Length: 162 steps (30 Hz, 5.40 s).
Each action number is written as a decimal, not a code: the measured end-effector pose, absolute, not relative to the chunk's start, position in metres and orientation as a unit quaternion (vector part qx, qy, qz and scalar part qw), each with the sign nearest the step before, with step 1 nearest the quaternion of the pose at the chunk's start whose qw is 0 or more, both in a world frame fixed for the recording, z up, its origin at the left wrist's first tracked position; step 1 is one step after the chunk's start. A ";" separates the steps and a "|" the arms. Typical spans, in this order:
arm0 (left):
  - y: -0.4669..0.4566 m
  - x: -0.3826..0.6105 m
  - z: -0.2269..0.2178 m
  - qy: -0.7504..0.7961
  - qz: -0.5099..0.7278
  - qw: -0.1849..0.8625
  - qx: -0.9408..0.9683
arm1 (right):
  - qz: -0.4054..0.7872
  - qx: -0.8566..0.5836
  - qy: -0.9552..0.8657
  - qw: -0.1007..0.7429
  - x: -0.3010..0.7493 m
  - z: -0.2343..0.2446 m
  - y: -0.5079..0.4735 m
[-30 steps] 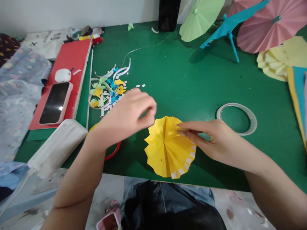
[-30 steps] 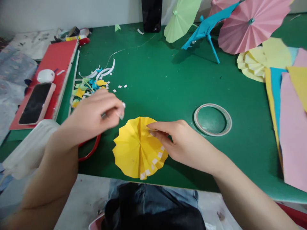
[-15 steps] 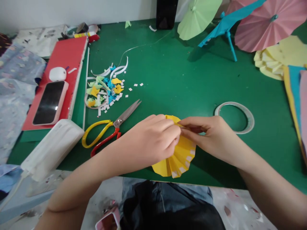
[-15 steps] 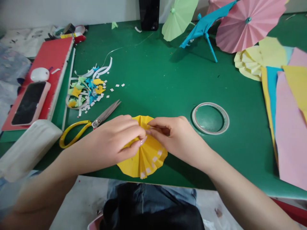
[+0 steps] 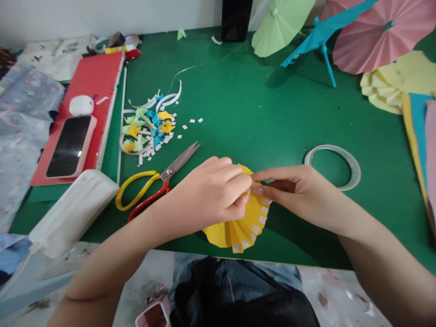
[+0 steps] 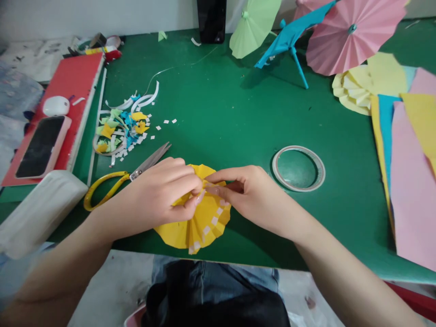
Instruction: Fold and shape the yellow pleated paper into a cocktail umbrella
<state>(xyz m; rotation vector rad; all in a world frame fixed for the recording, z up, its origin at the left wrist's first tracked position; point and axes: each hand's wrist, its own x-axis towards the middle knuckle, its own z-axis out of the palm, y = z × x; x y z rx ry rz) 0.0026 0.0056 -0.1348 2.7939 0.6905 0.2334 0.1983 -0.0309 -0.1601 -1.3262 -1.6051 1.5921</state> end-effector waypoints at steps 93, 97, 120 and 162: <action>0.012 -0.001 -0.133 0.243 0.087 0.240 0.936 | 0.443 -0.498 -0.705 0.242 0.197 -0.150 -0.039; 0.012 -0.005 -0.131 0.240 0.101 0.247 0.933 | 0.459 -0.512 -0.676 0.265 0.196 -0.150 -0.038; -0.003 -0.003 -0.116 0.271 0.123 0.169 0.939 | 0.489 -0.523 -0.587 0.379 0.186 -0.151 -0.039; 0.007 -0.003 -0.131 0.239 0.077 0.067 0.966 | 0.333 -0.512 -0.722 0.325 0.187 -0.152 -0.046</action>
